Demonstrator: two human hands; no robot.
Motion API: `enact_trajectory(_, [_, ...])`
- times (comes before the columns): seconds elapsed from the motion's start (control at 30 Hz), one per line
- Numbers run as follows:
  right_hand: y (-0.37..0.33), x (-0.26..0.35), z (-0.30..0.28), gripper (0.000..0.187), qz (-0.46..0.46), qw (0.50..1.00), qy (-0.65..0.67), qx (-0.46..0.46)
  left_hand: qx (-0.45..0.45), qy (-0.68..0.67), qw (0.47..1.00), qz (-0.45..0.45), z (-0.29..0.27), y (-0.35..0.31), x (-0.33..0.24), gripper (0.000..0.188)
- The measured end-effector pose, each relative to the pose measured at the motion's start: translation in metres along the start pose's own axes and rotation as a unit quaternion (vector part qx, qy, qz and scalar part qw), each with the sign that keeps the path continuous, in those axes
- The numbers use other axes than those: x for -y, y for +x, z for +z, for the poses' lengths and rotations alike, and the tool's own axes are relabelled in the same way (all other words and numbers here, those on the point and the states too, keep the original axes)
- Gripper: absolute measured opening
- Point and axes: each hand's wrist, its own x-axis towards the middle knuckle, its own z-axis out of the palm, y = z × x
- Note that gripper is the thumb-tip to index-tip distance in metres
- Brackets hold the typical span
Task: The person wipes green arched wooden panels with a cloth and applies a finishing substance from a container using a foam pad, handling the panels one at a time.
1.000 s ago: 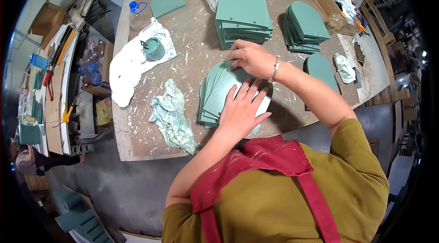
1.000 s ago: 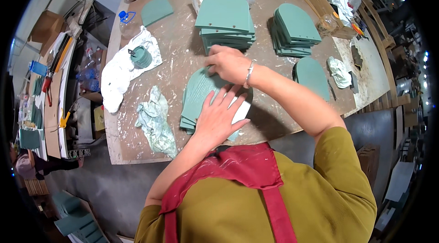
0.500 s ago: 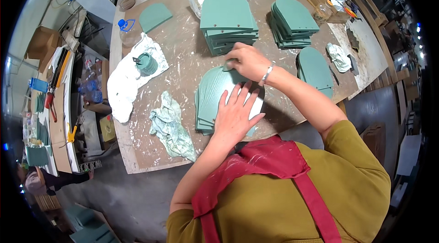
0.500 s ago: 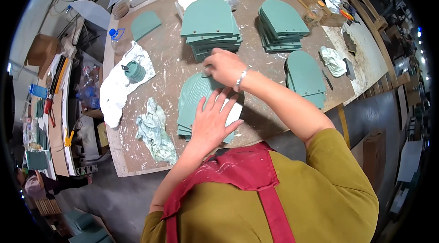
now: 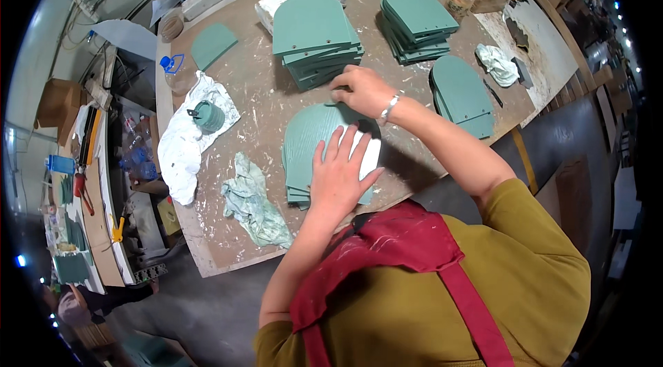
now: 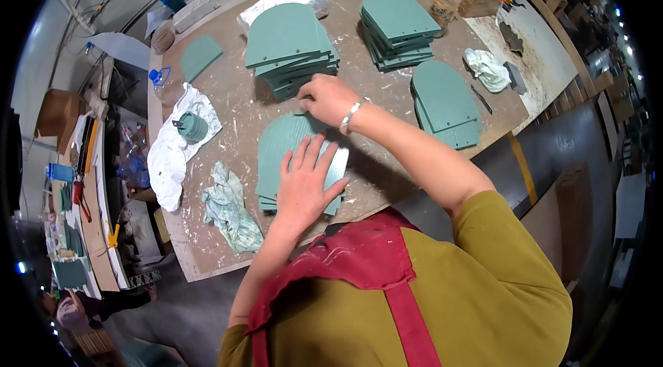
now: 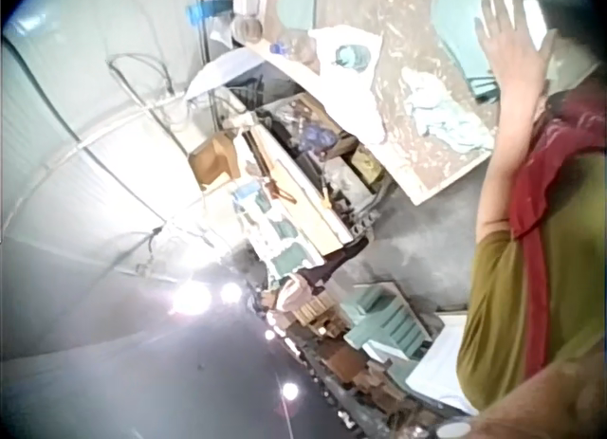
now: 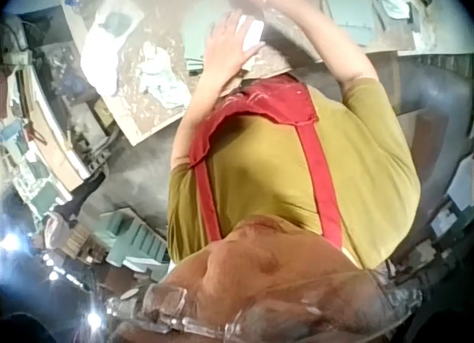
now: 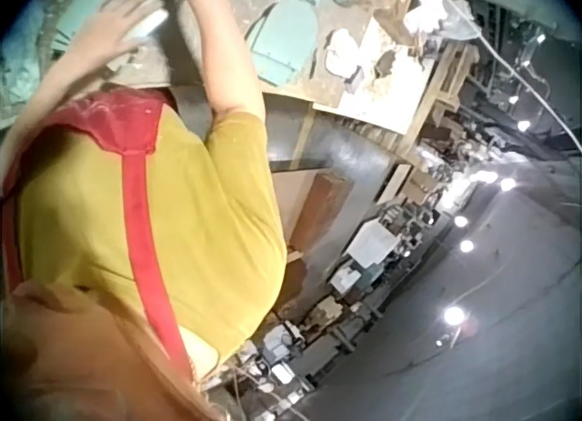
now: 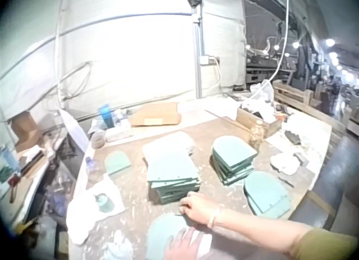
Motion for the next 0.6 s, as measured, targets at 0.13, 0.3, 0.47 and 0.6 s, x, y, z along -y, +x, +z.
enact_trajectory(0.13, [-0.050,-0.023,-0.016,0.024,0.037,0.999,0.024,-0.032,-0.019,-0.008,1.000,-0.002,0.001,-0.001,0.001,0.062])
enact_trajectory(0.3, [-0.086,-0.020,-0.043,0.027,0.078,0.993,0.076,-0.040,-0.058,-0.155,0.986,-0.005,0.002,0.005,0.019,0.048])
enact_trajectory(0.47, [-0.062,-0.023,-0.019,0.024,0.042,0.993,0.050,-0.103,-0.037,-0.052,0.997,0.041,-0.015,0.032,0.034,0.040])
enact_trajectory(0.6, [-0.091,-0.019,0.002,0.020,0.018,0.987,0.046,-0.150,-0.021,-0.014,0.999,0.021,-0.010,0.031,0.038,0.041])
